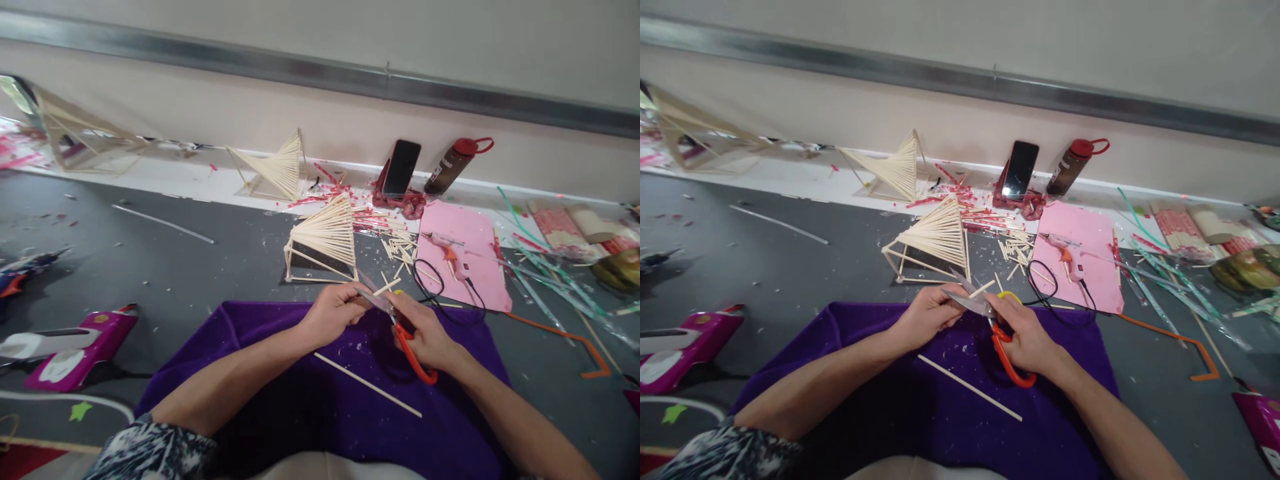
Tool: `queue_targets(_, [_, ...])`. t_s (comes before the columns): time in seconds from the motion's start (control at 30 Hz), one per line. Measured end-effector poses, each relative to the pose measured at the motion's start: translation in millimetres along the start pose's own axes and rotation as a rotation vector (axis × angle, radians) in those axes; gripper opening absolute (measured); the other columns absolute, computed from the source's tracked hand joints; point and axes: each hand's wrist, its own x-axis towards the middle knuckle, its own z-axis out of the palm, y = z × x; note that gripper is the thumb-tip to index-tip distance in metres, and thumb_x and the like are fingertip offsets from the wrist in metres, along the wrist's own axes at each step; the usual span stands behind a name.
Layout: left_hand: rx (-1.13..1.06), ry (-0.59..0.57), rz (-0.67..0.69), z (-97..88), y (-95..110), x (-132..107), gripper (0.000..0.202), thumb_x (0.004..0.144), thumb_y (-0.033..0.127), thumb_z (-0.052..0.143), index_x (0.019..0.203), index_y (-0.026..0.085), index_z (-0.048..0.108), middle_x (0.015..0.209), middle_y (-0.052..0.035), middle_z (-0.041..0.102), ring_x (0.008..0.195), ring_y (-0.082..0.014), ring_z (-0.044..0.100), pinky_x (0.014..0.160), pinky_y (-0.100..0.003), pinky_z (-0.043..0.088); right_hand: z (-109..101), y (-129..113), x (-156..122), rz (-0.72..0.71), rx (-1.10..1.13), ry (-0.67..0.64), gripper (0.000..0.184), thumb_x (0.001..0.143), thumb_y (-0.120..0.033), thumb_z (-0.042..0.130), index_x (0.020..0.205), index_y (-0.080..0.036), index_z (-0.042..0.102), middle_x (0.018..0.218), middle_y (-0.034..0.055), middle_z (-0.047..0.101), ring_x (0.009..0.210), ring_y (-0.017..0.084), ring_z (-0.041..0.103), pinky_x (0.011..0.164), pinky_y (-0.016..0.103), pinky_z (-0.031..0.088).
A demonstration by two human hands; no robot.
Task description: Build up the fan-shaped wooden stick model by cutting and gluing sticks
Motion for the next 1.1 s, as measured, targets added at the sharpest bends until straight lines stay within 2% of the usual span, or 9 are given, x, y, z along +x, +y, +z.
queue_targets(0.13, [-0.169,-0.001,-0.145,3.3,2.7,0.5,0.016,0.073,0.029,0.063,0.070,0.014,0.060,0.044,0.0082,0.038,0.037,-0.0029,0.028,0.038,-0.016,0.018,-5.1,4.6,0.7,-0.020,-0.021,-0.020,0.066,0.071,-0.002,0.049,0.132,-0.025,0.040,0.083,0.0014,0.046,0.068,0.015,0.044,0.061,0.026,0.039])
queue_targets(0.43, [-0.311,-0.003,-0.362,1.8,-0.4,1.0,0.019,0.066,0.029,0.069,0.076,0.015,0.059,0.041,0.0094,0.038,0.034,-0.0018,0.022,0.034,-0.014,0.009,-10.2,6.1,-0.4,-0.016,0.007,-0.091,0.068,0.071,-0.002,0.048,0.134,-0.025,0.039,0.086,0.0032,0.050,0.070,0.016,0.045,0.062,0.027,0.040])
queue_targets(0.57, [-0.386,-0.060,-0.445,-0.8,-1.8,-0.8,0.021,0.067,0.031,0.070,0.074,0.015,0.059,0.038,0.0093,0.037,0.032,-0.0022,0.020,0.032,-0.015,0.009,-9.7,8.2,-1.6,-0.021,0.025,-0.126,0.071,0.070,-0.003,0.048,0.135,-0.028,0.037,0.090,0.0040,0.053,0.076,0.018,0.050,0.068,0.030,0.043])
queue_targets(0.73, [-0.476,-0.166,-0.526,-5.0,-2.3,-4.4,0.017,0.071,0.028,0.068,0.076,0.015,0.059,0.039,0.0093,0.037,0.031,-0.0025,0.017,0.030,-0.015,0.010,-9.7,11.5,-2.6,-0.030,0.052,-0.164,0.070,0.071,-0.006,0.049,0.136,-0.027,0.036,0.085,0.0033,0.052,0.085,0.021,0.054,0.076,0.032,0.045])
queue_targets(0.9, [-0.563,-0.269,-0.526,-5.7,-4.1,-4.8,0.019,0.070,0.030,0.068,0.078,0.015,0.058,0.040,0.0100,0.035,0.032,-0.0022,0.014,0.031,-0.016,0.008,-10.6,12.0,-2.2,-0.065,0.064,-0.162,0.069,0.070,-0.007,0.050,0.136,-0.027,0.037,0.079,0.0014,0.050,0.078,0.019,0.053,0.071,0.029,0.045])
queue_targets(1.0, [-0.395,-0.162,-0.442,-6.1,-4.0,-1.1,0.021,0.072,0.033,0.066,0.076,0.014,0.058,0.041,0.0084,0.040,0.031,-0.0023,0.019,0.032,-0.016,0.011,-9.9,7.7,-0.7,0.001,0.036,-0.142,0.067,0.069,-0.005,0.048,0.132,-0.026,0.041,0.079,0.0007,0.049,0.070,0.016,0.050,0.064,0.027,0.043])
queue_targets(1.1, [-0.102,-0.002,-0.257,-7.0,-0.8,1.7,0.019,0.075,0.032,0.063,0.074,0.013,0.059,0.049,0.0042,0.052,0.035,-0.0027,0.031,0.035,-0.015,0.019,-7.5,1.1,-0.2,0.079,-0.029,-0.067,0.062,0.070,-0.005,0.049,0.128,-0.024,0.045,0.078,0.0006,0.047,0.064,0.015,0.046,0.059,0.026,0.040])
